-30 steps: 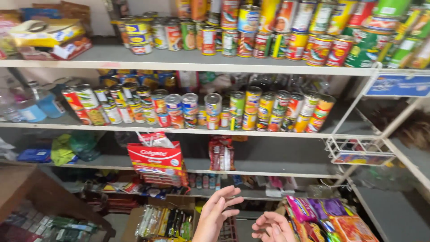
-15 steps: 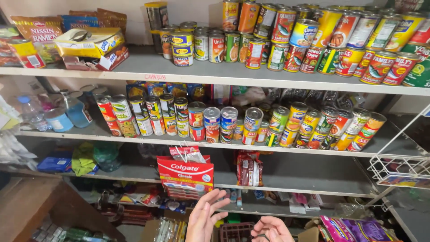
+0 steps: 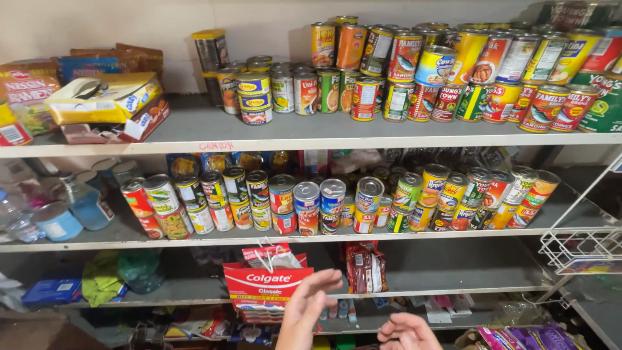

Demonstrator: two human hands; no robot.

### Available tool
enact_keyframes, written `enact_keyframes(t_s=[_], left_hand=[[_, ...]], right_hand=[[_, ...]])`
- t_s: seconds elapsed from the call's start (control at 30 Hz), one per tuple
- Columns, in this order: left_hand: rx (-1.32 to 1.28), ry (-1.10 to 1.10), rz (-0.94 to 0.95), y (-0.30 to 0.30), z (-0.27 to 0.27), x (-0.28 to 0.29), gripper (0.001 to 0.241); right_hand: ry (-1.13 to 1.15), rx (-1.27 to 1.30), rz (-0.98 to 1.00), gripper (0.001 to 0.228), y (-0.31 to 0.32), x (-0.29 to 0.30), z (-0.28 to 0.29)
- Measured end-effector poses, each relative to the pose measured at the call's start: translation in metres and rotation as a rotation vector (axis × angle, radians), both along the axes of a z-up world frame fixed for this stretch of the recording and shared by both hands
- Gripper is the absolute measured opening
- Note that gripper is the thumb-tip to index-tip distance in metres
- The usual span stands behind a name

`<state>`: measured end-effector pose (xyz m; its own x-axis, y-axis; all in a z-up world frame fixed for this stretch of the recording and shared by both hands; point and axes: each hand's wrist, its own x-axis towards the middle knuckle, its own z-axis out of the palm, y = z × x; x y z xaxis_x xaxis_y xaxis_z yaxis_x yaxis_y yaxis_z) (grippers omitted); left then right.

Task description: Organizing and stocking canned goods on shelves in a grocery store.

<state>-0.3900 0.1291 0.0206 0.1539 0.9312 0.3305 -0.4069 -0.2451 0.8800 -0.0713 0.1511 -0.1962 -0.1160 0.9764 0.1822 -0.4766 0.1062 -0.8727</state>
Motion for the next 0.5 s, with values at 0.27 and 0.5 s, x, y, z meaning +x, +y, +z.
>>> enact_keyframes(t_s=[0.27, 0.5], left_hand=[[0.364, 0.276, 0.249, 0.019, 0.132, 0.028, 0.033], [0.759, 0.476, 0.604, 0.101, 0.208, 0.057, 0.025]], right_hand=[[-0.281, 0.260, -0.206, 0.035, 0.016, 0.015, 0.162], [-0.419, 0.267, -0.343, 0.030, 0.063, -0.003, 0.302]])
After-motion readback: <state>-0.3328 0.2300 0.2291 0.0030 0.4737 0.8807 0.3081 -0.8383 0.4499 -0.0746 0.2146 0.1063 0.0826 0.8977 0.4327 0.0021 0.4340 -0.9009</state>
